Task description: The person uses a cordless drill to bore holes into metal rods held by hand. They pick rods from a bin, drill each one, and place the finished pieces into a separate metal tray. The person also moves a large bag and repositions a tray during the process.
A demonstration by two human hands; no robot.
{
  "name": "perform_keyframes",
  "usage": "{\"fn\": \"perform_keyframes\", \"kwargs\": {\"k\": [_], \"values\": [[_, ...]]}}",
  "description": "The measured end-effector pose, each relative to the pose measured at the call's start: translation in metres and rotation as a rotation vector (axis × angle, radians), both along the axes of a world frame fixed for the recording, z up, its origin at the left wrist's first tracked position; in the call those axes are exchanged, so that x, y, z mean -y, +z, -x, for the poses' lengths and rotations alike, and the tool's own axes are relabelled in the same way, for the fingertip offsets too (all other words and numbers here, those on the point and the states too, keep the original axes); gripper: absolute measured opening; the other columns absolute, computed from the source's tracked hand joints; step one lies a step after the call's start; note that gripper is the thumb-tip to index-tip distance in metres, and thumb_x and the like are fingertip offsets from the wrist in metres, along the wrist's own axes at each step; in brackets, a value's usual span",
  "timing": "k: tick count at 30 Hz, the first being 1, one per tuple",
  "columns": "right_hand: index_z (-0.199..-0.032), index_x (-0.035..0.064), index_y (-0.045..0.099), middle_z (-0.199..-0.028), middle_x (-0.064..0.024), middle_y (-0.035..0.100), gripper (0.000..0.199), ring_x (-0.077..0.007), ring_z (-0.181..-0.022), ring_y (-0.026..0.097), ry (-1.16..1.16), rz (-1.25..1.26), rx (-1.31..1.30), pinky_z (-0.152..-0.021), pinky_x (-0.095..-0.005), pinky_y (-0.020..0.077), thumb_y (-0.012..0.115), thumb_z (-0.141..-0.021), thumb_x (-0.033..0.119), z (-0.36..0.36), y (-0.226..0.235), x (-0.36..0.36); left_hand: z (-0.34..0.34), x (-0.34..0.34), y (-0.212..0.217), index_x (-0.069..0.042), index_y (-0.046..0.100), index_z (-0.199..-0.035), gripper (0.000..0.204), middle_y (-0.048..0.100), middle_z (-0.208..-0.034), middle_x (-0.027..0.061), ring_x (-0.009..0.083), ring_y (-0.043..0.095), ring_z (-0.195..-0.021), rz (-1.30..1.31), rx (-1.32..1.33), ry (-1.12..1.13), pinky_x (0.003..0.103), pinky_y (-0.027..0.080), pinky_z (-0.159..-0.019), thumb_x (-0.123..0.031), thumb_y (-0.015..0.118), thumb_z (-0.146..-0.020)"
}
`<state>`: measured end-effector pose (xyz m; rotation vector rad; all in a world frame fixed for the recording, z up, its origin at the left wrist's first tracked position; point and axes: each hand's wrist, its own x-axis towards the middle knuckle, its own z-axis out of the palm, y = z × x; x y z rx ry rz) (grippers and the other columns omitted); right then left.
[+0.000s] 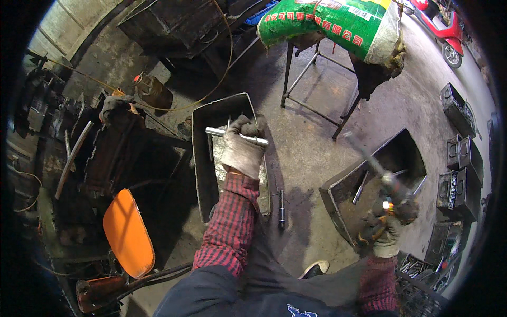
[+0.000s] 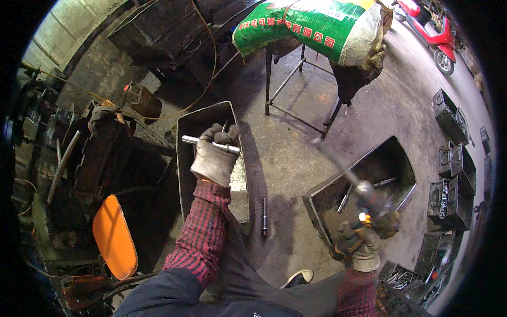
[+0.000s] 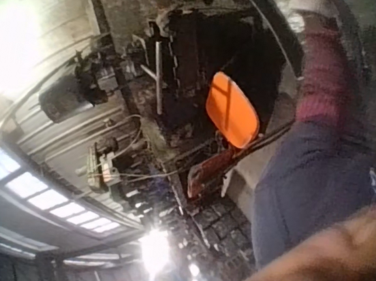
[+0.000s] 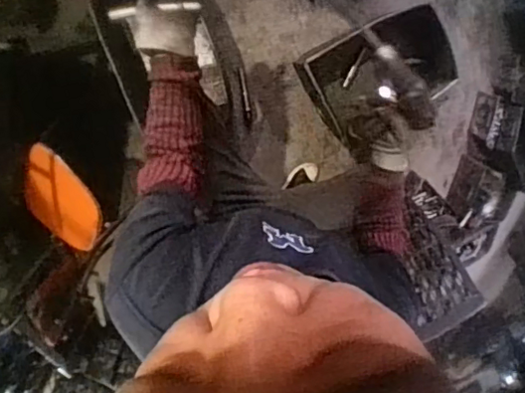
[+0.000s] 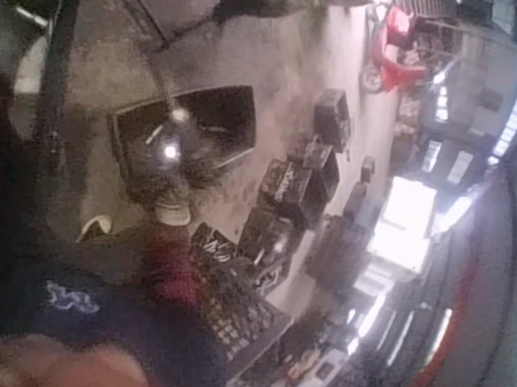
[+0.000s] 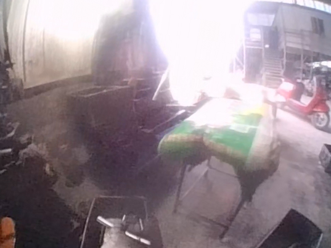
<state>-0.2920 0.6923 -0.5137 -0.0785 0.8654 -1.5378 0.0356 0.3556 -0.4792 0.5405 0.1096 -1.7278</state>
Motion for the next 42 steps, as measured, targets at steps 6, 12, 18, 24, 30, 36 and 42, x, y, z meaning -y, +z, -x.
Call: {"fn": "perform_keyframes", "kwargs": {"k": [6,12,18,24,30,36,42], "values": [[-0.160,0.0103,0.041,-0.155,-0.0177,0.057,0.078,-0.0354,-0.131,0.065,-0.151,0.616,-0.035,-0.114,-0.0576,0.0526,0.079,-0.093,0.022,-0.004,0.029,0.035,0.064,-0.050,-0.040,-0.003,0.066,-0.118,0.043,0.072,-0.102,0.0113,0.0268,0.069,-0.096,0.130,0.721,-0.530,0.042,0.056,-0.094,-0.040,0.074,-0.097],[-0.156,0.0077,0.050,-0.150,-0.0145,0.062,0.070,-0.0297,-0.124,0.068,-0.185,0.502,-0.097,-0.109,-0.0514,0.0557,0.075,-0.095,0.031,-0.018,0.013,0.033,-0.053,0.120,-0.153,-0.006,0.071,-0.128,0.041,0.075,-0.127,0.0156,0.0347,0.067,-0.124,0.579,2.216,-0.075,0.041,0.050,-0.111,-0.038,0.059,-0.104],[-0.149,0.0068,0.051,-0.119,-0.0059,0.070,0.078,-0.0262,-0.105,0.071,-0.371,0.114,-0.348,-0.091,-0.0458,0.0607,0.084,-0.085,0.039,-0.054,0.047,0.014,-0.063,0.178,-0.346,-0.013,0.079,-0.124,0.041,0.077,-0.124,0.0140,0.0299,0.071,-0.120,0.340,2.625,-0.991,0.039,0.056,-0.103,-0.040,0.054,-0.105],[-0.132,0.0151,0.051,-0.105,0.0022,0.065,0.068,-0.0169,-0.089,0.063,-0.506,0.041,-0.330,-0.093,-0.0452,0.0567,0.091,-0.079,0.027,-0.069,0.062,0.020,-0.075,0.207,-0.462,-0.014,0.079,-0.124,0.043,0.078,-0.118,0.0147,0.0270,0.074,-0.113,1.152,2.877,-0.504,0.039,0.060,-0.095,-0.044,0.067,-0.097],[-0.142,0.0066,0.052,-0.125,-0.0057,0.067,0.064,-0.0235,-0.105,0.064,-0.324,0.128,-0.242,-0.098,-0.0479,0.0542,0.081,-0.091,0.031,-0.058,0.039,-0.007,-0.109,0.204,-0.369,-0.008,0.078,-0.121,0.048,0.078,-0.103,0.0178,0.0303,0.077,-0.101,1.313,2.654,-0.909,0.043,0.063,-0.083,-0.041,0.080,-0.086],[-0.143,0.0029,0.056,-0.124,-0.0132,0.071,0.066,-0.0322,-0.108,0.071,-0.290,0.144,-0.303,-0.095,-0.0497,0.0623,0.083,-0.086,0.023,-0.063,0.036,0.025,-0.121,0.153,-0.132,0.000,0.075,-0.091,0.038,0.076,-0.086,0.0129,0.0251,0.074,-0.079,0.949,1.800,-0.504,0.037,0.059,-0.070,-0.038,0.078,-0.087],[-0.146,0.0000,0.054,-0.127,-0.0156,0.072,0.079,-0.0326,-0.115,0.071,0.035,0.309,-0.091,-0.102,-0.0478,0.0597,0.090,-0.077,0.018,-0.061,0.038,0.073,-0.105,0.061,0.038,0.001,0.057,-0.136,0.054,0.065,-0.131,0.0154,0.0302,0.063,-0.117,0.415,0.482,-0.187,0.047,0.052,-0.104,-0.043,0.060,-0.105]]}}
